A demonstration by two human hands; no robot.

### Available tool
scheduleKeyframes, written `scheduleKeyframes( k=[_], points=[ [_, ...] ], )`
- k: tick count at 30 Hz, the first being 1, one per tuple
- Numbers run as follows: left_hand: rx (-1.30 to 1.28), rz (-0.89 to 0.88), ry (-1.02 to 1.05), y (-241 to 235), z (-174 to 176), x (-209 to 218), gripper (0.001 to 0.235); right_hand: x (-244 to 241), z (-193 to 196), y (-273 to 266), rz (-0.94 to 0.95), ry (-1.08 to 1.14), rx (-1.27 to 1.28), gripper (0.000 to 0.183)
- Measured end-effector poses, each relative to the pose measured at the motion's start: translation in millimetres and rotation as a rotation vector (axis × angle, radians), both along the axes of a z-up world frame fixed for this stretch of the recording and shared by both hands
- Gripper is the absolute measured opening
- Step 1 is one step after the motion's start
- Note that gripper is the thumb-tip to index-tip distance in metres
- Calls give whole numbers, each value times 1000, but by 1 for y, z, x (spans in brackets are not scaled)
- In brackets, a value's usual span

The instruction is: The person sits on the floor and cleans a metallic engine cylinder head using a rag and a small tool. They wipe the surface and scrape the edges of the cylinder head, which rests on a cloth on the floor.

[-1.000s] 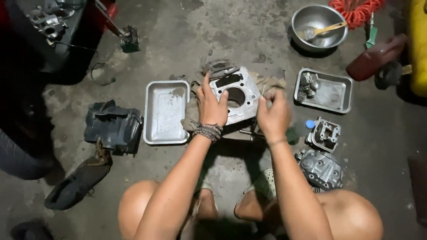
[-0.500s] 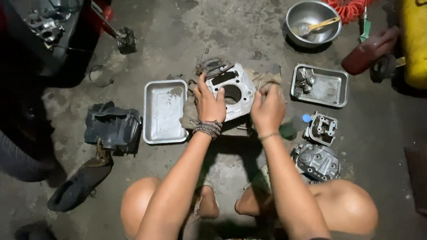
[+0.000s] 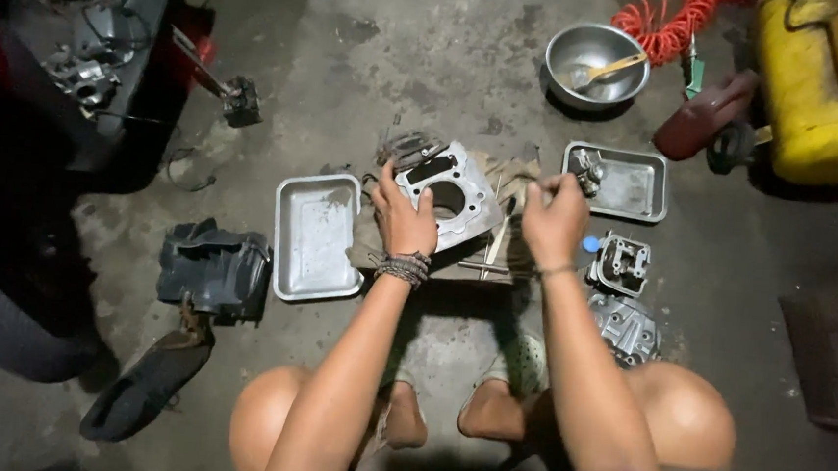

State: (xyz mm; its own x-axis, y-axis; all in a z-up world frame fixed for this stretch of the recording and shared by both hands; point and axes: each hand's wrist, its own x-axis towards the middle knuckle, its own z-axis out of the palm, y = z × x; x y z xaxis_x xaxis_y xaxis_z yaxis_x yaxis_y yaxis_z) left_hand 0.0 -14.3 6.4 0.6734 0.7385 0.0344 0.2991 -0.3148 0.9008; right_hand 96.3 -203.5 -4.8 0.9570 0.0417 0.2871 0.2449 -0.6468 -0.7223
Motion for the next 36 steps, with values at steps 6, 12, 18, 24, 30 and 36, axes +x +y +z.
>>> scheduleKeyframes(
  k=[6, 12, 18, 24, 30, 36],
  points=[
    [25, 0, -3, -2, -3, -2, 74, -65, 30, 40, 125, -13, -3, 13],
    [32, 22, 10, -3, -3, -2, 74, -37, 24, 46, 83, -184, -169, 15],
    [26, 6, 34, -2, -3, -2, 75, -56, 27, 43, 120, -169, -139, 17],
    [19, 22, 16, -4, 1, -2, 75, -57, 28, 46, 99, -160, -264, 15],
    [32, 0, 29, -2, -2, -2, 77, -25, 12, 43, 83, -163, -356, 18],
    [-7, 1, 19, -5, 10, -5, 76, -38, 14, 39, 151, -165, -355, 17]
  ],
)
